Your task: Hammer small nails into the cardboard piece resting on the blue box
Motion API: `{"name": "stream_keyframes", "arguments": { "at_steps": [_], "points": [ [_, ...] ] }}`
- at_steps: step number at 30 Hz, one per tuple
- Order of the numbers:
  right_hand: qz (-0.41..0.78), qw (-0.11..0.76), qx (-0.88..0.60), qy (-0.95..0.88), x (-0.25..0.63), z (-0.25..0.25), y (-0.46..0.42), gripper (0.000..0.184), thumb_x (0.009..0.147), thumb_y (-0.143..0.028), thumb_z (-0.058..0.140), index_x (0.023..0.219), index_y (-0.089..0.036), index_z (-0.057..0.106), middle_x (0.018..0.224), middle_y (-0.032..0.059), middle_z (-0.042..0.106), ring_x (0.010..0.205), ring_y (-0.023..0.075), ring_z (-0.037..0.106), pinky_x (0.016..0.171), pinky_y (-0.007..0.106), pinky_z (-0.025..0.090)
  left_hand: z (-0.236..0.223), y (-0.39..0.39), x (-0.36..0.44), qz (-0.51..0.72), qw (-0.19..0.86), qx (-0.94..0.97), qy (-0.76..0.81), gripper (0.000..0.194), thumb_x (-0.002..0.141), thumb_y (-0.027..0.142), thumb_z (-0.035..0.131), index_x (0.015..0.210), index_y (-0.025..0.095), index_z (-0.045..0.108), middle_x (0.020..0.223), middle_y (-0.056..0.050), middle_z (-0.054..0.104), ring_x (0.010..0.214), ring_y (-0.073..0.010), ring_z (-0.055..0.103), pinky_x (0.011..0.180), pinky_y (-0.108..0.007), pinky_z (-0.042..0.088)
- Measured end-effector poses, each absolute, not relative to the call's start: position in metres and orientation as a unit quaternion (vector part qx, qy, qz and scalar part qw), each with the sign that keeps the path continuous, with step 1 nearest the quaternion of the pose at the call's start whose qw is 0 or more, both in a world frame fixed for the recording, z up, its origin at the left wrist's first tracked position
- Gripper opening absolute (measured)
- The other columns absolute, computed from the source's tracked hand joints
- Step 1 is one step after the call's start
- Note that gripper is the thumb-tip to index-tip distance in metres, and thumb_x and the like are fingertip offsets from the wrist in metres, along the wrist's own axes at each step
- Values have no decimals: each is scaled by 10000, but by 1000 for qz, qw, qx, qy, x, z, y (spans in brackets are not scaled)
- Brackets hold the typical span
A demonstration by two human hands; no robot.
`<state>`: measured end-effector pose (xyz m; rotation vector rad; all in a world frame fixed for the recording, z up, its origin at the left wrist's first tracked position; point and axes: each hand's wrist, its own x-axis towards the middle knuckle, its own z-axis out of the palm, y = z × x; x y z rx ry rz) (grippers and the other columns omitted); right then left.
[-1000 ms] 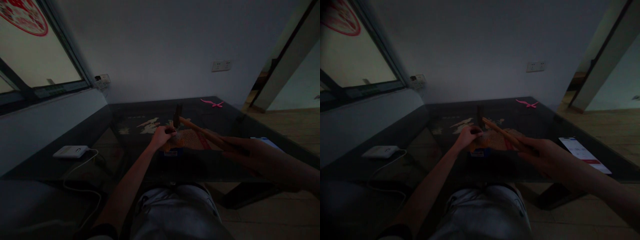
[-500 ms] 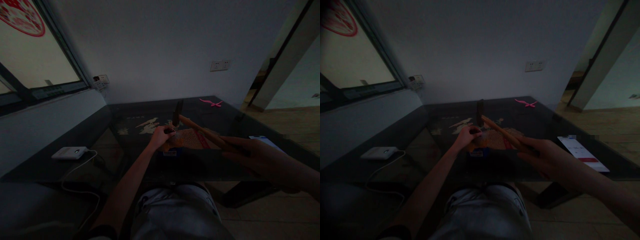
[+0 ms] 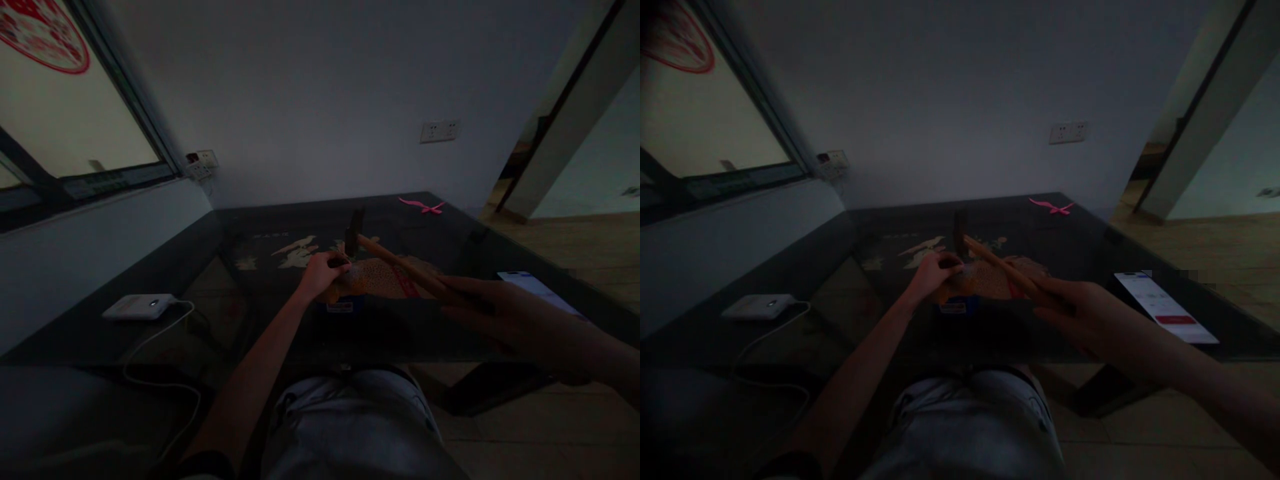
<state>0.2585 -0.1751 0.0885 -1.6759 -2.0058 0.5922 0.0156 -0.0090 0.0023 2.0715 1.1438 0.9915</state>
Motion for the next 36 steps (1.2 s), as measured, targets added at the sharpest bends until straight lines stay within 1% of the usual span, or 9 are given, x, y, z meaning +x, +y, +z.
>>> {"name": "stream_keyframes", "arguments": {
  "at_steps": [3, 6, 8, 12, 15, 20, 26, 31, 36],
  "points": [
    [271, 179, -611, -722, 261, 85, -174, 511, 799, -437, 501, 1223, -168, 596, 522, -31, 482, 383, 97, 394, 328, 196, 287, 3, -9, 15, 370, 285, 775, 426, 112, 731, 183, 656, 828, 145, 698, 852, -55, 716, 802, -179, 651, 768, -294, 489],
    [267, 195, -624, -708, 261, 89, -176, 558, 813, -483, 480, 1271, -172, 549, 506, -46, 441, 386, 99, 371, 332, 197, 274, 5, -11, 16, 373, 288, 772, 427, 86, 740, 187, 654, 796, 137, 697, 837, -59, 716, 792, -180, 654, 770, -294, 487],
    [268, 207, -621, -707, 260, 92, -177, 581, 808, -504, 473, 1287, -179, 533, 516, -46, 442, 394, 100, 374, 335, 197, 281, 5, -12, 17, 374, 293, 767, 430, 84, 741, 193, 656, 782, 131, 694, 824, -65, 715, 781, -183, 654, 759, -296, 488],
    [272, 188, -609, -721, 257, 93, -175, 559, 789, -467, 487, 1243, -154, 575, 503, -45, 431, 389, 100, 368, 335, 200, 274, 3, -11, 16, 374, 303, 766, 427, 100, 743, 192, 649, 811, 132, 691, 846, -64, 716, 796, -183, 654, 750, -293, 491],
    [281, 173, -611, -720, 257, 91, -175, 549, 792, -470, 484, 1237, -165, 581, 523, -41, 442, 398, 98, 368, 335, 200, 277, 2, -10, 15, 370, 295, 772, 424, 111, 742, 193, 644, 828, 143, 692, 865, -56, 717, 808, -182, 653, 756, -291, 490],
    [266, 212, -611, -715, 259, 93, -179, 570, 804, -483, 483, 1270, -164, 560, 487, -49, 423, 378, 102, 369, 319, 207, 275, 3, -10, 15, 373, 284, 774, 425, 97, 748, 209, 643, 791, 141, 697, 836, -61, 715, 804, -187, 652, 770, -301, 486],
    [284, 194, -606, -718, 261, 85, -173, 522, 783, -432, 527, 1234, -177, 595, 505, -40, 478, 378, 96, 396, 327, 198, 289, 2, -9, 15, 378, 281, 774, 424, 116, 730, 188, 662, 829, 144, 702, 851, -56, 715, 809, -188, 652, 779, -308, 492],
    [258, 211, -611, -718, 263, 87, -178, 540, 839, -462, 487, 1283, -159, 544, 517, -31, 486, 396, 95, 390, 334, 193, 278, 3, -10, 15, 380, 286, 772, 422, 93, 742, 193, 653, 798, 135, 701, 827, -59, 714, 780, -176, 652, 764, -299, 493],
    [303, 218, -588, -718, 260, 81, -175, 520, 809, -452, 515, 1238, -166, 578, 522, -38, 463, 380, 87, 376, 316, 187, 270, 1, -8, 13, 373, 282, 777, 421, 114, 737, 197, 651, 821, 141, 702, 832, -52, 716, 780, -184, 654, 746, -297, 495]
  ]
}}
